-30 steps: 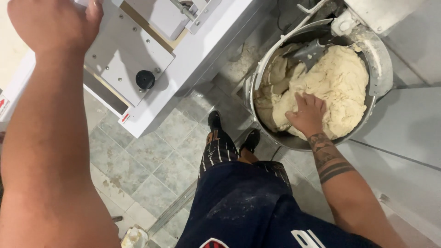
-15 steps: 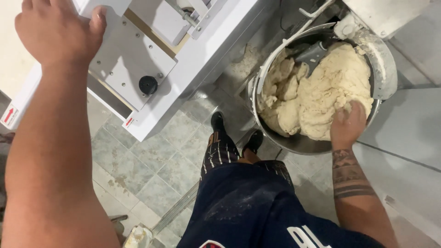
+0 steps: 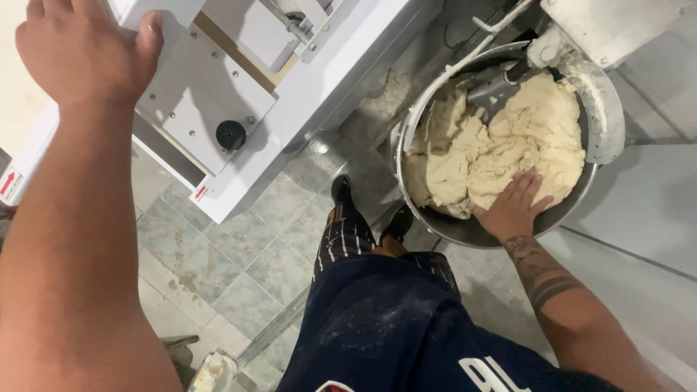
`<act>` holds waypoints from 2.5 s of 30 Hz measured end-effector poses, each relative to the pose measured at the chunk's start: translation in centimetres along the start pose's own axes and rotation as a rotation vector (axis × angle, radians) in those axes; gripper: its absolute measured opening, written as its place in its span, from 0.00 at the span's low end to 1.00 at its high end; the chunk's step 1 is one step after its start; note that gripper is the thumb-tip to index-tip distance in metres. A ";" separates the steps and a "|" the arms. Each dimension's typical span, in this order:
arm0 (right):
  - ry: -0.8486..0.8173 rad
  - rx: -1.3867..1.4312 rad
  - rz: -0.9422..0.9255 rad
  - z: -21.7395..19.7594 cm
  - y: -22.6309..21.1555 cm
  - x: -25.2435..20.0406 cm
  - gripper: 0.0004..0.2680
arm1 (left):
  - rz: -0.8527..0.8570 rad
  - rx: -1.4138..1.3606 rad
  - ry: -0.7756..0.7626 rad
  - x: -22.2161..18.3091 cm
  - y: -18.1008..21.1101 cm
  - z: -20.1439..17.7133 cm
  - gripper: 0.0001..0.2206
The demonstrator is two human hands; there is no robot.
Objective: Kneading dough in an industrial mixer bowl and then carrying baking trays to a workstation
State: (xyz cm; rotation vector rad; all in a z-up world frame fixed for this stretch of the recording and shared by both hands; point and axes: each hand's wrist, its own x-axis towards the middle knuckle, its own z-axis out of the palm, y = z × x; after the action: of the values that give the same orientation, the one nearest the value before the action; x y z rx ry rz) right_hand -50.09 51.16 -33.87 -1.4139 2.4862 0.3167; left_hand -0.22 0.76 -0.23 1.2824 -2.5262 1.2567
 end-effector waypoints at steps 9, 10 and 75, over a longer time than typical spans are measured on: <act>-0.358 -0.464 -0.104 -0.3 2.2 3.1 0.37 | -0.005 -0.033 0.046 -0.2 -0.3 0.9 0.25; -0.434 -0.427 -0.129 -1.6 2.2 3.3 0.28 | -0.017 -0.042 -0.031 -0.1 -0.2 0.4 0.24; -0.223 0.469 0.190 4.4 3.1 8.1 0.26 | 1.066 -0.496 -0.253 7.3 52.9 -14.7 0.30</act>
State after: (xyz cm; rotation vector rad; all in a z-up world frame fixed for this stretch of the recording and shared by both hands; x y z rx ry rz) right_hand -56.23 47.62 -40.54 -0.9075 2.3094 -0.0721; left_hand -46.05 23.38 -21.72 -0.0863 -3.4955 0.3780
